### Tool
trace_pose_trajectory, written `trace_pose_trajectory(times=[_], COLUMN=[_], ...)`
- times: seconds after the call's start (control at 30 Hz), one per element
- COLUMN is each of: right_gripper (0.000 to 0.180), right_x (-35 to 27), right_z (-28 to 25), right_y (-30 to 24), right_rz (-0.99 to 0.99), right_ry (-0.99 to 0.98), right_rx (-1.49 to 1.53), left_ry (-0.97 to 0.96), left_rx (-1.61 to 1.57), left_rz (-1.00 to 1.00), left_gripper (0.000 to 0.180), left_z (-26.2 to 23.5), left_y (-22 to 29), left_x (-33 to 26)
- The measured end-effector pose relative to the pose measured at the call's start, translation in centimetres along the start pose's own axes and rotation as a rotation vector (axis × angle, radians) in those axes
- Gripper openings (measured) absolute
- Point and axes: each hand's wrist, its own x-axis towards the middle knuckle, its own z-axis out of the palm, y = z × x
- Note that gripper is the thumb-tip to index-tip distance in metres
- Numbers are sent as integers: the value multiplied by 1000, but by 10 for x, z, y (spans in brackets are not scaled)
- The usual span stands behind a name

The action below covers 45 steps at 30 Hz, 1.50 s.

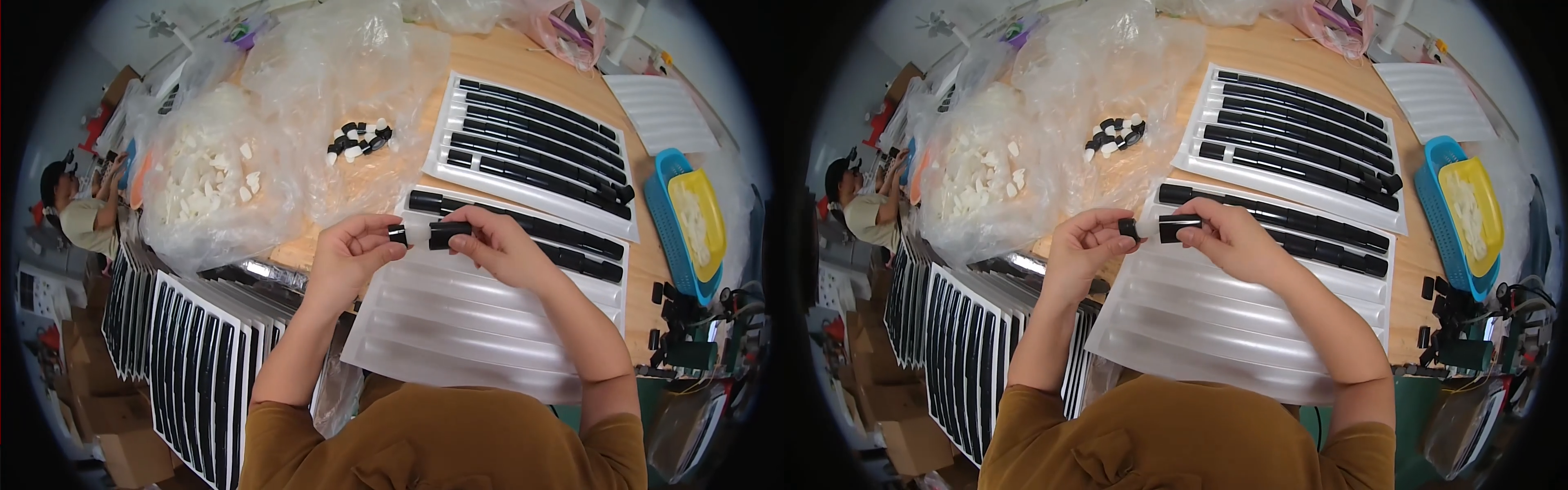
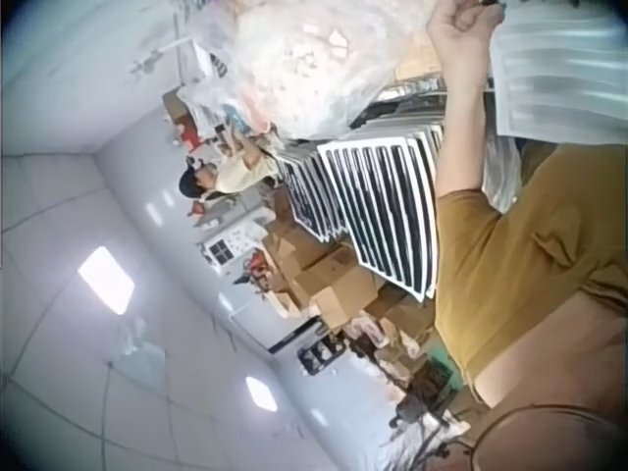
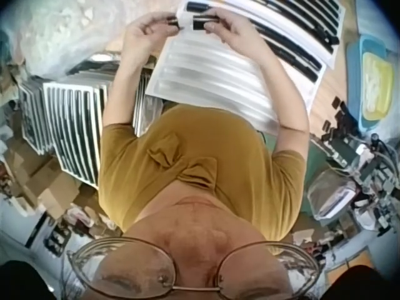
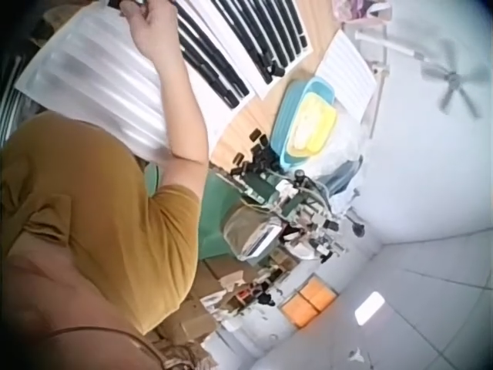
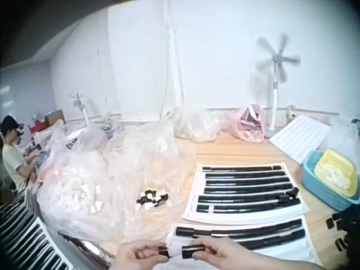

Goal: Applying small pads to black plastic components and organizing them into foam shipping trays.

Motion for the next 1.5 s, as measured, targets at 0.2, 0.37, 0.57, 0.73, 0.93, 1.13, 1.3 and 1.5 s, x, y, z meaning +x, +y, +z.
trace_pose_trajectory(times=[0.2, 0.37, 0.57, 0.73, 0.93, 1.13, 1.3, 1.5], right_gripper=[22, 22, 19, 23, 22, 22, 24, 23], right_x=[-10, -15, -19, -18, -22, 33, 89, 71], right_z=[9, 12, 16, 48, 65, 50, 35, 20], right_y=[-9, -7, -6, -6, 9, 45, 76, 86], right_rz=[-57, 45, 46, -65, -128, -224, -335, -375], right_ry=[-47, -48, -57, -132, -107, 41, 315, 276], right_rx=[-263, -70, -114, -121, -89, -330, -629, -962], left_ry=[-39, -57, -173, -82, -97, 97, 492, 554], left_rx=[30, -27, 166, 0, 56, 259, 362, 805], left_rz=[-69, -72, -144, 278, 196, 247, 431, 366], left_gripper=[37, 36, 34, 57, 71, 48, 17, 14], left_z=[19, 19, 12, 21, 30, 12, -67, -120], left_y=[3, -4, -3, -23, -27, -24, -40, -78], left_x=[-9, -9, -6, 10, -1, 44, 128, 155])
